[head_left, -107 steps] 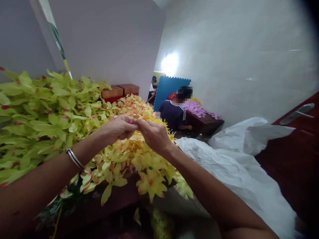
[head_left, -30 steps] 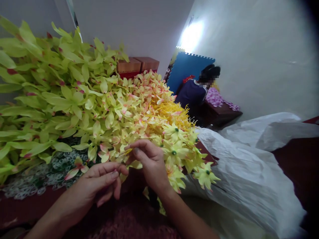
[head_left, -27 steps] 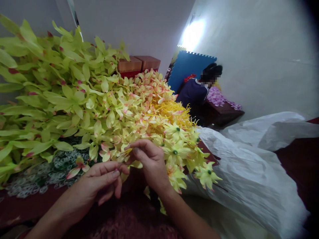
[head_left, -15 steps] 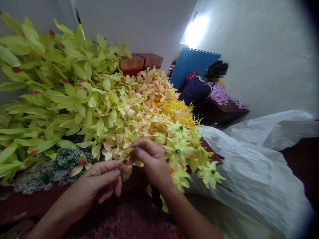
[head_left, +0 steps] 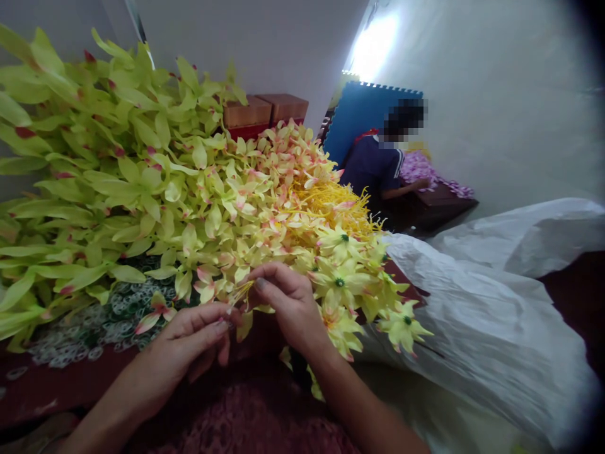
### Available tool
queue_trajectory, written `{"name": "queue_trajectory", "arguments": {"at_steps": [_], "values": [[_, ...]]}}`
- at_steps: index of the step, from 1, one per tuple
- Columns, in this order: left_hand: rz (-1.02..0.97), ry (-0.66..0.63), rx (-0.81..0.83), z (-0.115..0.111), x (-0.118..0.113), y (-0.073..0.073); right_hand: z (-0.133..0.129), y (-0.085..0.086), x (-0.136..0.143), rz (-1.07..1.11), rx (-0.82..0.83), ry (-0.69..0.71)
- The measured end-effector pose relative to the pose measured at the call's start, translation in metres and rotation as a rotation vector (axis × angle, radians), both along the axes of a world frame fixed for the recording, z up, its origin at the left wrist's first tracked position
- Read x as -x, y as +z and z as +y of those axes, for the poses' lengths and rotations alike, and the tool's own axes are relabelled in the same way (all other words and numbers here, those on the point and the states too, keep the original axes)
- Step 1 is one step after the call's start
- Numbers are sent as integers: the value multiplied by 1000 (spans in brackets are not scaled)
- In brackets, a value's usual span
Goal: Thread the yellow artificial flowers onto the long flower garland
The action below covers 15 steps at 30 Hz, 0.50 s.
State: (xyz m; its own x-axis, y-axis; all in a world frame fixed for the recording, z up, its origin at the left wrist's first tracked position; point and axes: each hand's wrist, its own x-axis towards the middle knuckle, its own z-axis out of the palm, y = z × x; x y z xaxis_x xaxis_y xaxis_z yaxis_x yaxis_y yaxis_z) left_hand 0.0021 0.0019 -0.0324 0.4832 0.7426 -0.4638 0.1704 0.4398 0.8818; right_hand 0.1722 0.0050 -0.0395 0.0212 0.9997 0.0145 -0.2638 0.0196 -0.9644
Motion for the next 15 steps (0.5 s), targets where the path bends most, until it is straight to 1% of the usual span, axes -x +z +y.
{"name": "queue_trajectory", "arguments": {"at_steps": [6,15], "values": [[71,18,-47,0,-3,1,-1,1,0,-22,16,2],[180,-29,-150,0,-4,4,-3,1,2,59,32,16]]}}
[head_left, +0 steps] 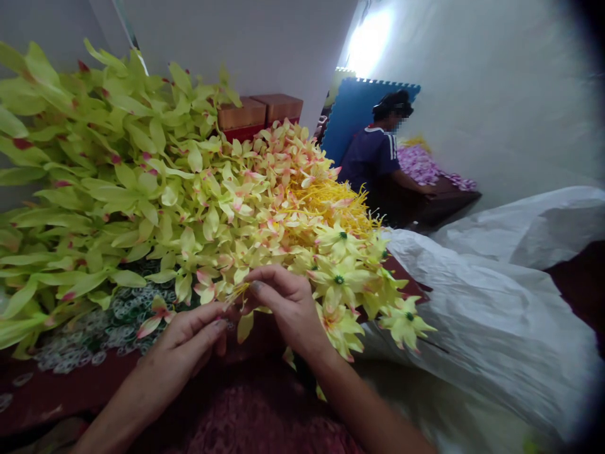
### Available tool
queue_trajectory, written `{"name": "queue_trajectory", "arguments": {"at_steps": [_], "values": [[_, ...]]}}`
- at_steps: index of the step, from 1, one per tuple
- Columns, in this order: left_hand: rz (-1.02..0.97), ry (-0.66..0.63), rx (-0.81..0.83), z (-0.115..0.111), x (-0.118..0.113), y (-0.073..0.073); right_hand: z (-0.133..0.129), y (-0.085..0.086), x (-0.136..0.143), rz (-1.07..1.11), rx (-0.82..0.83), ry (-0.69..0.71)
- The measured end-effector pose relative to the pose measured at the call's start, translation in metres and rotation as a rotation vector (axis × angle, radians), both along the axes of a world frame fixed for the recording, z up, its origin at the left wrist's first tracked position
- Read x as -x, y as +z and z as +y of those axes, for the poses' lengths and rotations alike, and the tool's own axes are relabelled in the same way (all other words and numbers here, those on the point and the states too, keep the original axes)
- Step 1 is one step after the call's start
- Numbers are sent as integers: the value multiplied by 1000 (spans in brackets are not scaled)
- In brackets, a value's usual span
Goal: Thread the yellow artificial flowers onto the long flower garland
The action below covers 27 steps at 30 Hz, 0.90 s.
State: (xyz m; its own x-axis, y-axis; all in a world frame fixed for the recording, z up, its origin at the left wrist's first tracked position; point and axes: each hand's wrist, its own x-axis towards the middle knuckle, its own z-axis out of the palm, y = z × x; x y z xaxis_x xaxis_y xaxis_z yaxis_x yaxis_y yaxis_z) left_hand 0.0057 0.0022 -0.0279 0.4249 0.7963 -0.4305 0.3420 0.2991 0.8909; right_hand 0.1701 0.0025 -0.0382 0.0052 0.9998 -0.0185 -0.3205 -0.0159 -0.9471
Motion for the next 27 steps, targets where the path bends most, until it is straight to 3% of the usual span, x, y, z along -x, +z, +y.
{"name": "queue_trajectory", "arguments": {"at_steps": [9,18,23,27], "values": [[57,-3,-224,-1,1,5,0,1,-1,-5,-13,28],[119,62,-363,-2,-5,11,0,1,6,155,47,18],[18,165,-295,-6,-9,14,-1,5,7,135,12,46],[-61,269,-236,-7,-12,18,-5,7,16,57,-109,45]]}}
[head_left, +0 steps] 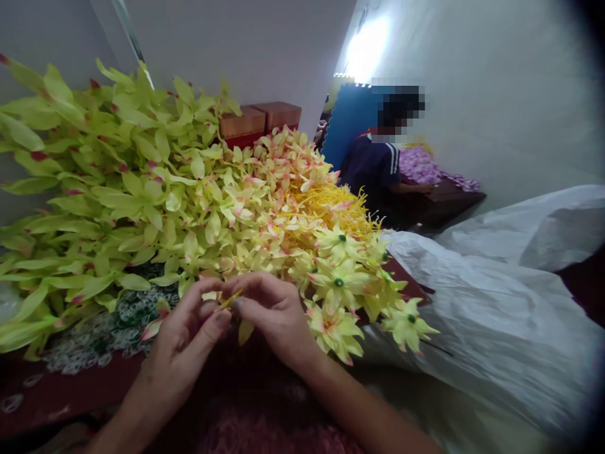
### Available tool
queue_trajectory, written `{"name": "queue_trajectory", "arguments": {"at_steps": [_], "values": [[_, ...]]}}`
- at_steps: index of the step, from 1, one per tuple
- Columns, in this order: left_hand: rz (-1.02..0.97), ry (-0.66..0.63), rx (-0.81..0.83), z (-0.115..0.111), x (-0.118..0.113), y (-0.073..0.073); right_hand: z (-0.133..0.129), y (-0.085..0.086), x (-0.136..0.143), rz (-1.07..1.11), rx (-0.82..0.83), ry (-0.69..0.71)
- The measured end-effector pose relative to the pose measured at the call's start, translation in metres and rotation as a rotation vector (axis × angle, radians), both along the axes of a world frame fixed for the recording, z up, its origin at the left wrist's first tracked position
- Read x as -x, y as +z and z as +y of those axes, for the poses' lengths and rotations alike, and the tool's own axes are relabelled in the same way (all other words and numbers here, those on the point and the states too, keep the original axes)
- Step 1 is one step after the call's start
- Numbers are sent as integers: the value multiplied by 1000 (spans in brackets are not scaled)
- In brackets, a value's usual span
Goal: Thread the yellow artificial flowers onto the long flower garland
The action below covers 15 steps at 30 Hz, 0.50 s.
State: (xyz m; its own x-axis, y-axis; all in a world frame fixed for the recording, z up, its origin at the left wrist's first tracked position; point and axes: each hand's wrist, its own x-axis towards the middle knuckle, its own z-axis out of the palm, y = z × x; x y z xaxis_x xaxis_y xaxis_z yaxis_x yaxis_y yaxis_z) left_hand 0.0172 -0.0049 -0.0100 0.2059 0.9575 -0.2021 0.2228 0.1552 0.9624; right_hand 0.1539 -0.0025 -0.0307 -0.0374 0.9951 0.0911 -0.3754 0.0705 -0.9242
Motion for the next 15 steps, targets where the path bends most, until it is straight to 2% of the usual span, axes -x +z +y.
{"name": "queue_trajectory", "arguments": {"at_steps": [6,12,15], "values": [[-75,143,61,6,4,-1,-4,-5,15,-194,-232,23],[-194,196,159,9,12,-7,-6,-5,16,-345,-276,-32],[-236,332,113,15,24,-5,-7,-3,9,-489,-408,-78]]}}
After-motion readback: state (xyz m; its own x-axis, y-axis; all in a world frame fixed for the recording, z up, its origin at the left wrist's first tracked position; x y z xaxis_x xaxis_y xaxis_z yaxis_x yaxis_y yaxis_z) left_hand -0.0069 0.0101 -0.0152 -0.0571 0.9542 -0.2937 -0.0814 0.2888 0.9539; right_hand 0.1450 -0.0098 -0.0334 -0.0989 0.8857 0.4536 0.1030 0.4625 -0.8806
